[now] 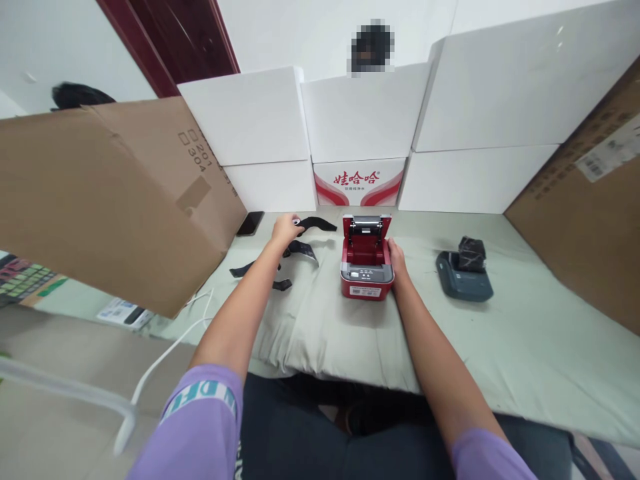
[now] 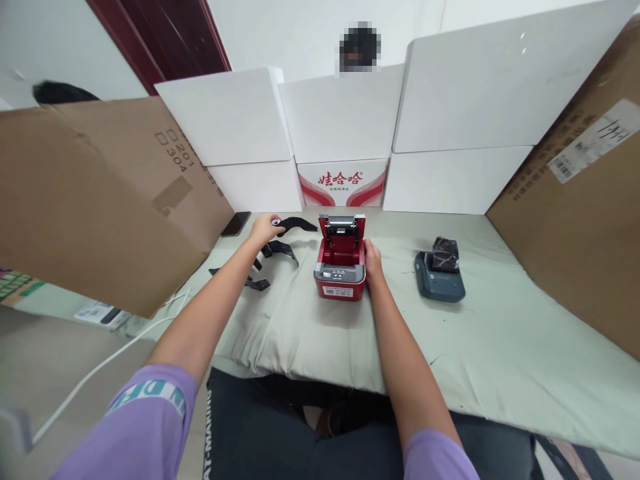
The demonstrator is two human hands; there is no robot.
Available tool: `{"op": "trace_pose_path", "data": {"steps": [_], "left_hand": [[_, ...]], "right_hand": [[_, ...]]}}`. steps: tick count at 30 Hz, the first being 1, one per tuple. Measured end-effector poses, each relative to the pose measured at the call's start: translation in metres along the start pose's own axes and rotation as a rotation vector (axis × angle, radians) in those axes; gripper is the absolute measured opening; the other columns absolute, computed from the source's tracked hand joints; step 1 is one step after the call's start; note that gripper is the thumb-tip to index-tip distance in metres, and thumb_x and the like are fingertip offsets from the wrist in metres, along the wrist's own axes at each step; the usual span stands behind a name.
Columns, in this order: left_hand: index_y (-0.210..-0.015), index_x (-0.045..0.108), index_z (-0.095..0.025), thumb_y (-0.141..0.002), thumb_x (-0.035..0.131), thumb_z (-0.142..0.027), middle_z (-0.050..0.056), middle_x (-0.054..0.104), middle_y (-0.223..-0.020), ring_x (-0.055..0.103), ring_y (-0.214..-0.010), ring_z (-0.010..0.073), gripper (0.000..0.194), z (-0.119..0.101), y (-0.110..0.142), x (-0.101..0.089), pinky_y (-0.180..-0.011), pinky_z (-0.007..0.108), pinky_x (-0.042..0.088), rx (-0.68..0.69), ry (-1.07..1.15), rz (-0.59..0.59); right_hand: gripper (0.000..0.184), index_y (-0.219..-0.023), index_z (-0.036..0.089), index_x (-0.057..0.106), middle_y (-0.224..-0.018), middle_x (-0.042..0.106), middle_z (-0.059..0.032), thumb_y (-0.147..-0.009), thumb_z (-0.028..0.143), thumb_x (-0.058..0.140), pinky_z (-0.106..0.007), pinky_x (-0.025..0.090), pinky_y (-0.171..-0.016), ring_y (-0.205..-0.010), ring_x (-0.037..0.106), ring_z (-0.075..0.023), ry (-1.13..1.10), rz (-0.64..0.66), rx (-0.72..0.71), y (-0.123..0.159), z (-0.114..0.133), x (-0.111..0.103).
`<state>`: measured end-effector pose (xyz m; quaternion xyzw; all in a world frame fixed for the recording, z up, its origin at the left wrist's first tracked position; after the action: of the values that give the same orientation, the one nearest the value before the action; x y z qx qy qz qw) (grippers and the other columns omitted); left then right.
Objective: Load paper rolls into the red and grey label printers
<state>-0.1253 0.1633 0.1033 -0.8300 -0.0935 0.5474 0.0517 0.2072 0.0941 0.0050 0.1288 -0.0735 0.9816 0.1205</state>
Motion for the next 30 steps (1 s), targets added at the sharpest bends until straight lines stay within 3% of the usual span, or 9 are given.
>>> {"op": "trace_pose_path", "data": {"steps": [8,12,15,19,21,25,30], "left_hand": [[-0.118,0.074,-0.026,-0.076,0.078,-0.038,0.011,0.075,-0.123,0.067,-0.118,0.031,0.044,0.021,-0.004,0.021,-0.093,0.037,0.051,-0.142,-0.136,0.192],[-0.139,0.061,-0.023,-0.085,0.062,-0.056,0.013,0.066,-0.139,0.058,-0.133,0.0332,0.063,0.028,0.0,0.012,-0.104,0.042,0.046,-0.221,-0.135,0.175],[-0.133,0.065,-0.02,-0.092,0.048,-0.045,0.016,0.068,-0.135,0.061,-0.129,0.0344,0.051,0.037,0.001,-0.005,-0.101,0.044,0.048,-0.275,-0.145,0.155],[-0.11,0.076,-0.019,-0.08,0.058,-0.034,0.016,0.075,-0.118,0.067,-0.116,0.0368,0.037,0.047,0.003,-0.019,-0.093,0.044,0.052,-0.273,-0.19,0.23],[-0.103,0.078,-0.02,-0.076,0.061,-0.033,0.013,0.077,-0.111,0.07,-0.111,0.0338,0.034,0.049,0.004,-0.019,-0.091,0.039,0.053,-0.233,-0.196,0.29],[-0.097,0.079,-0.022,-0.07,0.066,-0.032,0.005,0.079,-0.101,0.073,-0.097,0.0248,0.032,0.049,0.013,-0.01,-0.081,0.026,0.054,-0.146,-0.19,0.434],[-0.102,0.077,-0.025,-0.058,0.078,-0.027,0.005,0.079,-0.103,0.072,-0.099,0.0262,0.044,0.046,0.024,-0.012,-0.083,0.027,0.054,-0.125,-0.261,0.463]], "right_hand": [[0.052,-0.07,0.023,0.056,-0.067,0.059,0.003,-0.071,0.074,0.065,-0.031,0.047,-0.069,-0.066,0.051,-0.0153,-0.03,-0.041,0.0,0.001,0.001,0.001],[0.052,-0.07,0.023,0.056,-0.067,0.058,0.0029,-0.072,0.074,0.064,-0.031,0.046,-0.069,-0.066,0.051,-0.0155,-0.024,-0.043,0.0,0.001,0.001,0.001],[0.052,-0.07,0.023,0.056,-0.067,0.058,0.0032,-0.071,0.074,0.065,-0.031,0.045,-0.067,-0.066,0.05,-0.0152,-0.032,-0.028,0.005,0.001,0.0,0.001],[0.053,-0.067,0.023,0.053,-0.063,0.055,0.0037,-0.072,0.075,0.065,-0.031,0.044,-0.065,-0.063,0.048,-0.0146,-0.035,-0.043,0.004,0.0,0.0,0.001],[0.053,-0.066,0.023,0.053,-0.062,0.055,0.0039,-0.072,0.074,0.065,-0.03,0.044,-0.065,-0.063,0.047,-0.0144,-0.028,-0.05,-0.004,0.0,0.001,0.001],[0.052,-0.064,0.023,0.052,-0.061,0.054,0.0039,-0.073,0.073,0.064,-0.03,0.045,-0.065,-0.063,0.046,-0.0144,-0.001,-0.064,0.009,0.001,0.004,0.002],[0.052,-0.064,0.023,0.051,-0.061,0.054,0.0045,-0.073,0.073,0.064,-0.03,0.045,-0.065,-0.063,0.047,-0.0141,-0.002,-0.063,0.01,0.002,0.005,0.002]]}}
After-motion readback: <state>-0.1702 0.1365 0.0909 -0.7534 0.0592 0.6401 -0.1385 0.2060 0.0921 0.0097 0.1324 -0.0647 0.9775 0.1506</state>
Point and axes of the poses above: each hand's wrist, its own y-axis away from the middle knuckle, its own x-axis out of the palm, z = x × y, the point moved 5 cm from there along -y, towards the middle knuckle
